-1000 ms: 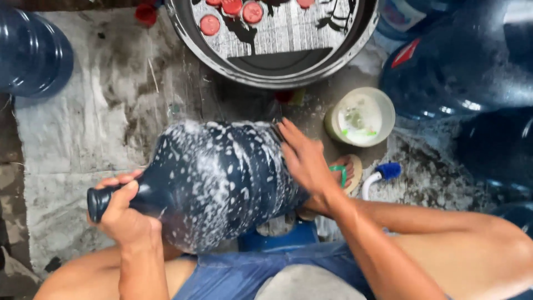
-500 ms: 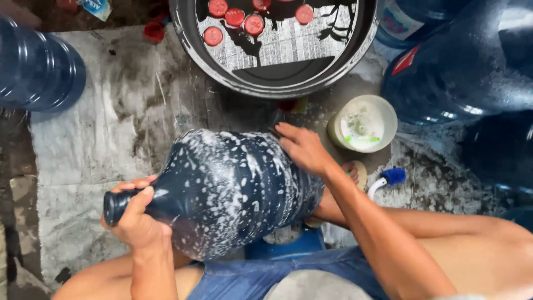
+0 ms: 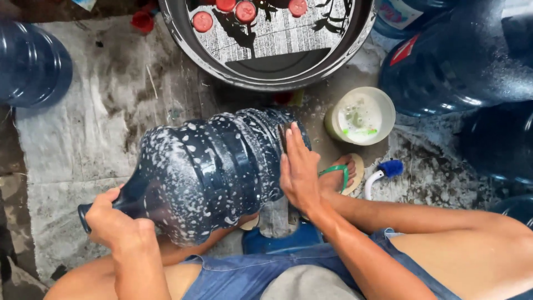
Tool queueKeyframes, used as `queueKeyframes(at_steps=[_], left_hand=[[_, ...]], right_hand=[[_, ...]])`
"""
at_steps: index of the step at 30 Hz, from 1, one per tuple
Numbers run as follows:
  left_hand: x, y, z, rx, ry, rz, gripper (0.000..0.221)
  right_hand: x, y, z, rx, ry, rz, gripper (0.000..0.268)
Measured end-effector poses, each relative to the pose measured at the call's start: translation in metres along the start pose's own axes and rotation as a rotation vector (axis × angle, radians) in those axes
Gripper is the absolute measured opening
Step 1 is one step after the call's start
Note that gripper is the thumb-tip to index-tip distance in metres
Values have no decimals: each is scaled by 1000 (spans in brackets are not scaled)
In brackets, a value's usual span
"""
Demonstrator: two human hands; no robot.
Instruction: Scrubbing the exterior of a large plastic water jug using a sponge and soapy water to remove dirt.
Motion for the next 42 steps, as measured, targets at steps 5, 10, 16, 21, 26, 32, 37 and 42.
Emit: queueKeyframes(at_steps=[5, 10, 16, 21, 26, 32, 37, 42], left_hand=[[5, -3, -3, -8, -9, 28, 6], [6, -4, 9, -16, -27, 18, 5], [9, -7, 1, -25, -43, 32, 4], [12, -3, -5, -27, -88, 41, 4], [1, -6, -22, -32, -114, 53, 4], [-23, -18, -42, -35, -228, 160, 8], [-30, -4, -27, -62, -366, 258, 12], [-47, 0, -83, -46, -392, 189, 14]], right_hand=[[3, -4, 65, 28, 7, 72, 53], [-15, -14, 11, 95, 20, 140, 51], [-6, -20, 15, 148, 33, 224, 50], [-1, 30, 86, 202, 75, 286, 49], [-71, 70, 21, 249, 100, 352, 48], [-128, 107, -68, 383, 30, 397, 50], [-115, 125, -70, 162, -110, 861, 38], [-90, 74, -60, 149, -3, -256, 62]])
Point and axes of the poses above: each hand's wrist, its own z-axis away from the middle knuckle, its own x-axis out of the palm, y = z × x, the point moved 3 cm from there along -z, towards the middle knuckle, and after that the axes turned 2 degrees about y, right-handed, at the moved point
